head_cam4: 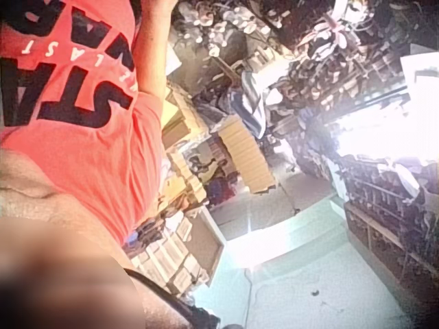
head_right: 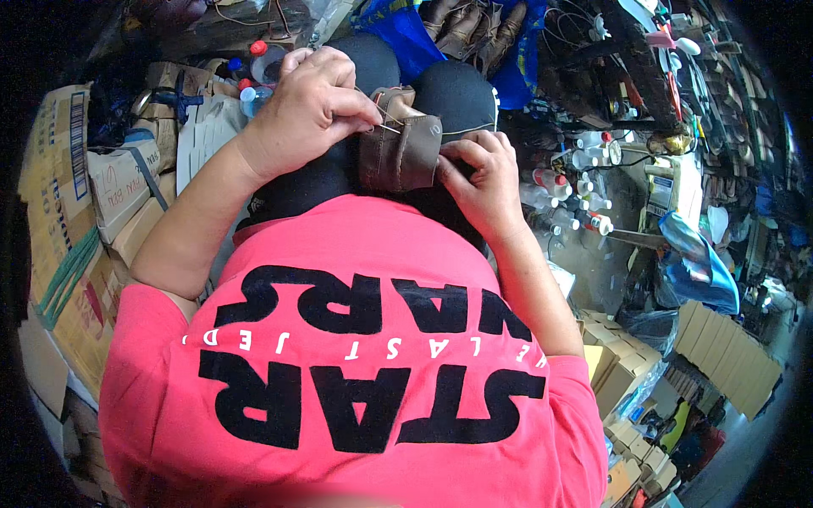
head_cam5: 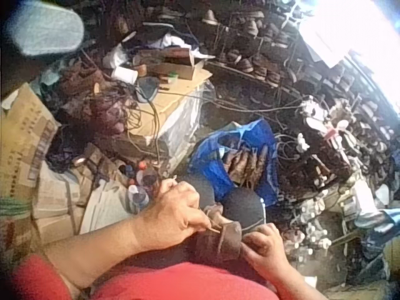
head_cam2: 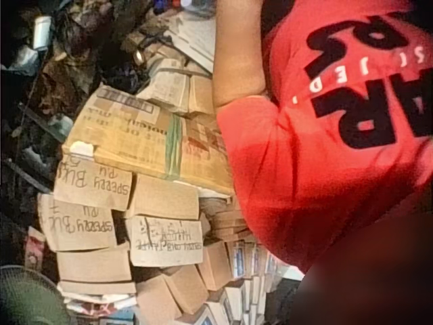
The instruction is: Stitching the leather components of a shoe by hand.
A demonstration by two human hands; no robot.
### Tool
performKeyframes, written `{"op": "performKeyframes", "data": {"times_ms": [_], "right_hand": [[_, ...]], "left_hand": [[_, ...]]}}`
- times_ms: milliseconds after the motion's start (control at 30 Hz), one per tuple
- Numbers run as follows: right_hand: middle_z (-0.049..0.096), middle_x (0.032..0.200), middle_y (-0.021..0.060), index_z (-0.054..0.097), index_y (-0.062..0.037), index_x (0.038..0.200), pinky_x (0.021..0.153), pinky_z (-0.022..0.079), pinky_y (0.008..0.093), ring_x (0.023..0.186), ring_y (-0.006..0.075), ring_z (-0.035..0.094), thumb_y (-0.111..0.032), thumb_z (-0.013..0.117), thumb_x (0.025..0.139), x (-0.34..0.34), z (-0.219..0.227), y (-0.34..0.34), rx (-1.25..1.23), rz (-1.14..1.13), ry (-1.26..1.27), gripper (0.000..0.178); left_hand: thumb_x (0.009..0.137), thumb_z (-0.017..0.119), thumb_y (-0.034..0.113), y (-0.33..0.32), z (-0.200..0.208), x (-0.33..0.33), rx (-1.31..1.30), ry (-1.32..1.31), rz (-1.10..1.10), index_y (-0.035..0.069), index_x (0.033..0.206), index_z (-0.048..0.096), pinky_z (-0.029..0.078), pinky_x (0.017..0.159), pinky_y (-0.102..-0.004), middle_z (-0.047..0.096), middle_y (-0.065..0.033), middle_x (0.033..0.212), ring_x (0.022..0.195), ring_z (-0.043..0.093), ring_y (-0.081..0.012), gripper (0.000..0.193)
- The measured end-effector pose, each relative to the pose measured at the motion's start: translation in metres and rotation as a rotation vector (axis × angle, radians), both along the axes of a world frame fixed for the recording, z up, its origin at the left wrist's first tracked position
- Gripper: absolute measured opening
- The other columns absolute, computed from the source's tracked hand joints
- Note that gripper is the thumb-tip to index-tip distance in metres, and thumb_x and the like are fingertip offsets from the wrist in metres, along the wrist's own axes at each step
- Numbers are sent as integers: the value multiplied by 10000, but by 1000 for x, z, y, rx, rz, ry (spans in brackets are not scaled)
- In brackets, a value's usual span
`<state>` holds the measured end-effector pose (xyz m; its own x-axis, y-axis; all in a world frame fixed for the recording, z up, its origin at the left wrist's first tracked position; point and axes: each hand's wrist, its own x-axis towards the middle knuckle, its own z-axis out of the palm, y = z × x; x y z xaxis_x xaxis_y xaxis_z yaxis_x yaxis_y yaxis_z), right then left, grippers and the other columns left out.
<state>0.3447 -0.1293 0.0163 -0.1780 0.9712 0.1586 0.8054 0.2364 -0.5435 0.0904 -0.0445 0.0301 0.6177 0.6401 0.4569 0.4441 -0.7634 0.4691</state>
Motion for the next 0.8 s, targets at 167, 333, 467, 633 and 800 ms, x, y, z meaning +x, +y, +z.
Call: {"op": "performKeyframes", "data": {"times_ms": [167, 333, 467, 633, 800], "right_hand": [[612, 888, 54, 683, -81, 846, 832, 417, 372, 932, 261, 548, -149, 746, 684, -3, 1, 2, -12, 40, 46, 187], [620, 915, 46, 681, -96, 870, 846, 411, 375, 942, 259, 554, -142, 754, 658, -5, 5, 5, 74, 68, 6, 230], [636, 980, 33, 683, -113, 894, 846, 414, 383, 956, 257, 560, -136, 756, 648, -7, 6, 10, 151, 152, 25, 258], [648, 1020, 26, 689, -118, 942, 854, 431, 395, 974, 261, 562, -153, 768, 645, -3, 13, 14, 151, 214, -65, 309], [655, 1026, 49, 699, -106, 974, 868, 438, 397, 978, 264, 564, -173, 775, 657, -4, 2, 16, 155, 231, 10, 333]], "left_hand": [[701, 745, 145, -2, 4, 4, 71, 24, 8, 184, 742, 703, 314, 881, -394, 487, 16, 747, 889, 516, -184, 70], [721, 684, 132, -7, 12, 11, 180, 78, 5, 160, 702, 660, 321, 873, -397, 482, 12, 739, 879, 515, -184, 41], [720, 653, 136, 10, 13, 17, 231, 118, -163, 133, 694, 620, 367, 831, -383, 489, -8, 759, 873, 522, -209, 42], [716, 678, 94, 22, 20, 2, 16, 158, -324, 146, 804, 694, 385, 823, -356, 531, -13, 798, 900, 543, -212, 104], [740, 673, 62, 30, 14, 6, -18, 154, -308, 138, 811, 677, 367, 813, -348, 544, -7, 776, 886, 547, -207, 105]]}}
